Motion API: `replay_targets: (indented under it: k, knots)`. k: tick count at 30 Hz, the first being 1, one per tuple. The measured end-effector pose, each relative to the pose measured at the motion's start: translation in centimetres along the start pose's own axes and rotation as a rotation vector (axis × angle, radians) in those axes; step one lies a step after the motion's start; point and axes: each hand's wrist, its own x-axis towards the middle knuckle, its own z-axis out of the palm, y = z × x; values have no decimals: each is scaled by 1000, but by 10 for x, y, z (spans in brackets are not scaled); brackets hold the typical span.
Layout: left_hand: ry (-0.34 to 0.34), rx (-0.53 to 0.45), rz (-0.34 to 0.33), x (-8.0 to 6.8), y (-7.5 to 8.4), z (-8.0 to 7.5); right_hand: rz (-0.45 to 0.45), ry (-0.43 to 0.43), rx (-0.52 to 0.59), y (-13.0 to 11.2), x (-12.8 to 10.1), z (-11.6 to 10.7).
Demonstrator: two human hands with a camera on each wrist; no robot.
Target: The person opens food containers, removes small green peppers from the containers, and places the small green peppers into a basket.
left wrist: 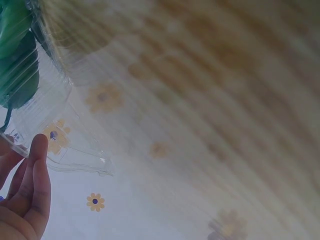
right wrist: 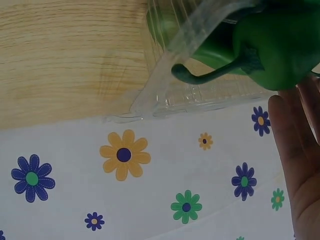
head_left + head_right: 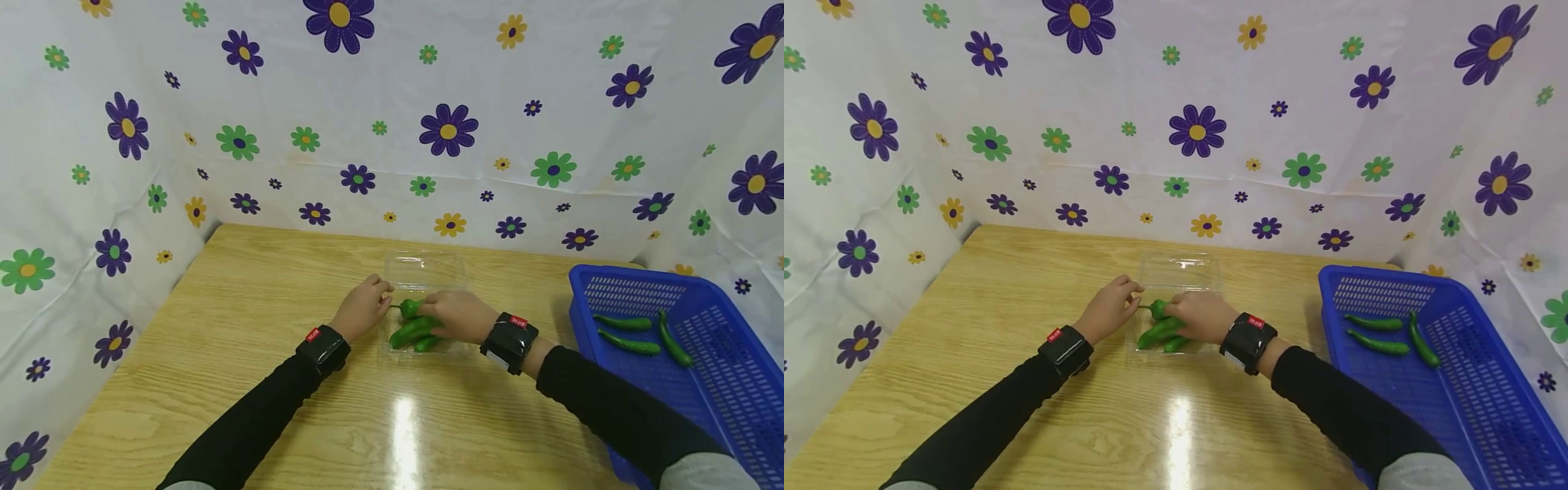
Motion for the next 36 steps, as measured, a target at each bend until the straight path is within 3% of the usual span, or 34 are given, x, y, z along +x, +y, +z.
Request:
replay_targets:
  k: [7, 17, 36]
  knots:
    - [0, 10, -7, 1, 2, 0, -30, 19, -26, 0, 2, 7]
    - [-5, 8, -3, 0, 1, 0, -23, -81, -17, -3, 4, 10]
    - [7, 6, -1, 0, 3, -1, -49, -118, -153, -4, 4, 20]
